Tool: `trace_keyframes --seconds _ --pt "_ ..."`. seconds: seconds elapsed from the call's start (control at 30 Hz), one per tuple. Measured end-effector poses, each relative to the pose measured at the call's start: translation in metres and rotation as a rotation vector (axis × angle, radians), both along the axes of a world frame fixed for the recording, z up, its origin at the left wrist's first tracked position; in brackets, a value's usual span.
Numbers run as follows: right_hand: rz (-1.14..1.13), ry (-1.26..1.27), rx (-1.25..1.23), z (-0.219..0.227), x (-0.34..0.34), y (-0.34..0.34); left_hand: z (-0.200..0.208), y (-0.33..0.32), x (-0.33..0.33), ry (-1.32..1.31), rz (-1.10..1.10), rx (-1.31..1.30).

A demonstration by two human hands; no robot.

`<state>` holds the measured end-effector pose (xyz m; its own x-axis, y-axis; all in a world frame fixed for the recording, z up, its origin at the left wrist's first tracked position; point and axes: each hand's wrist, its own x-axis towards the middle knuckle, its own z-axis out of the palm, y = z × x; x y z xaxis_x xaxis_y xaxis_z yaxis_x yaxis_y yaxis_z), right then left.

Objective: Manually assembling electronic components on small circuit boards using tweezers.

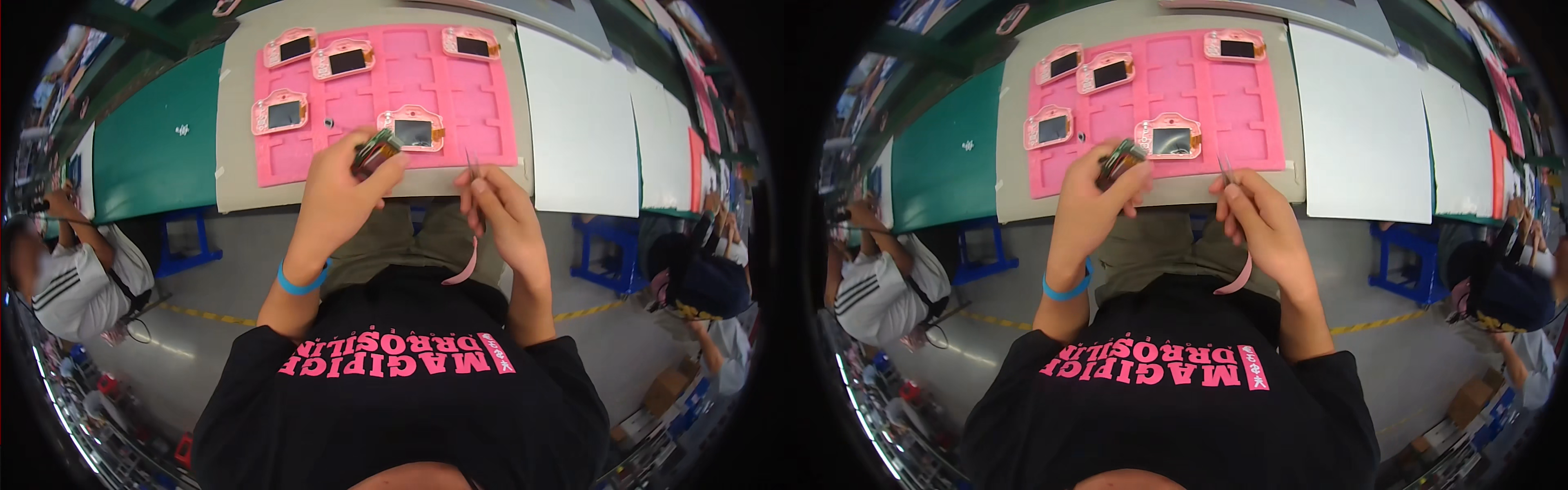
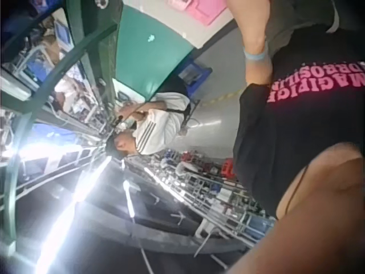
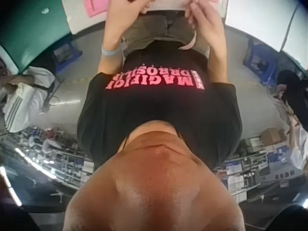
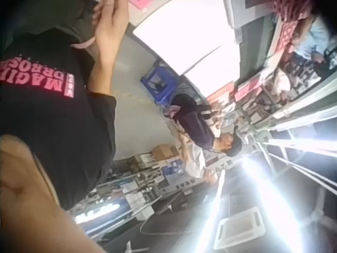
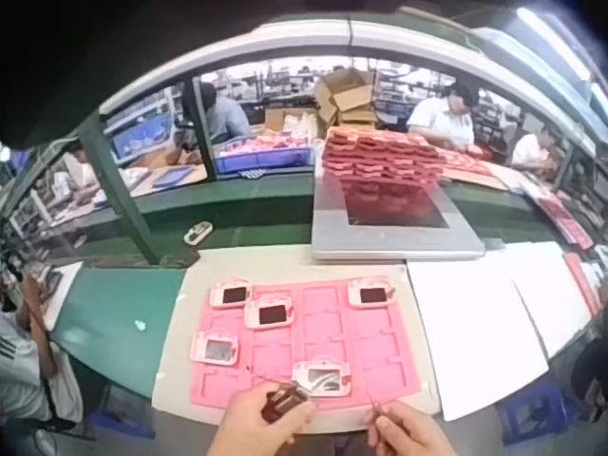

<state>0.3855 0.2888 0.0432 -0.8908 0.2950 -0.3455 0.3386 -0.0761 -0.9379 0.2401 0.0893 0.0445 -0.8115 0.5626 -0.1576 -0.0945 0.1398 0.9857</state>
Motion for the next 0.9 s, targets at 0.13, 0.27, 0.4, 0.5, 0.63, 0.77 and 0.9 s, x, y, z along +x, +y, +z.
trace_keyframes --seconds 0.13,0.27,0.4,0.5,0.63,0.77,0.9 --pt "-0.039 -0.018 -0.254 -0.016 0.015 0.003 0.019 0.052 -0.022 0.461 -0.152 -0.406" --pt "-0.028 0.005 -0.376 -0.025 0.015 -0.002 0.009 0.073 -0.030 0.491 -0.223 -0.497" --pt "-0.033 0.030 -0.569 -0.018 0.000 -0.013 -0.006 0.069 -0.035 0.396 -0.224 -0.440" --pt "-0.008 -0.014 -0.558 -0.016 -0.016 -0.013 -0.010 0.064 -0.036 0.281 -0.202 -0.310" --pt "-0.002 -0.037 -0.578 -0.017 -0.026 -0.014 -0.013 0.061 -0.039 0.246 -0.205 -0.258" --pt "-0.008 -0.047 -0.603 -0.018 -0.030 -0.015 -0.014 0.059 -0.041 0.254 -0.214 -0.247" --pt "-0.015 -0.047 -0.616 -0.018 -0.032 -0.016 -0.015 0.059 -0.041 0.267 -0.204 -0.253"
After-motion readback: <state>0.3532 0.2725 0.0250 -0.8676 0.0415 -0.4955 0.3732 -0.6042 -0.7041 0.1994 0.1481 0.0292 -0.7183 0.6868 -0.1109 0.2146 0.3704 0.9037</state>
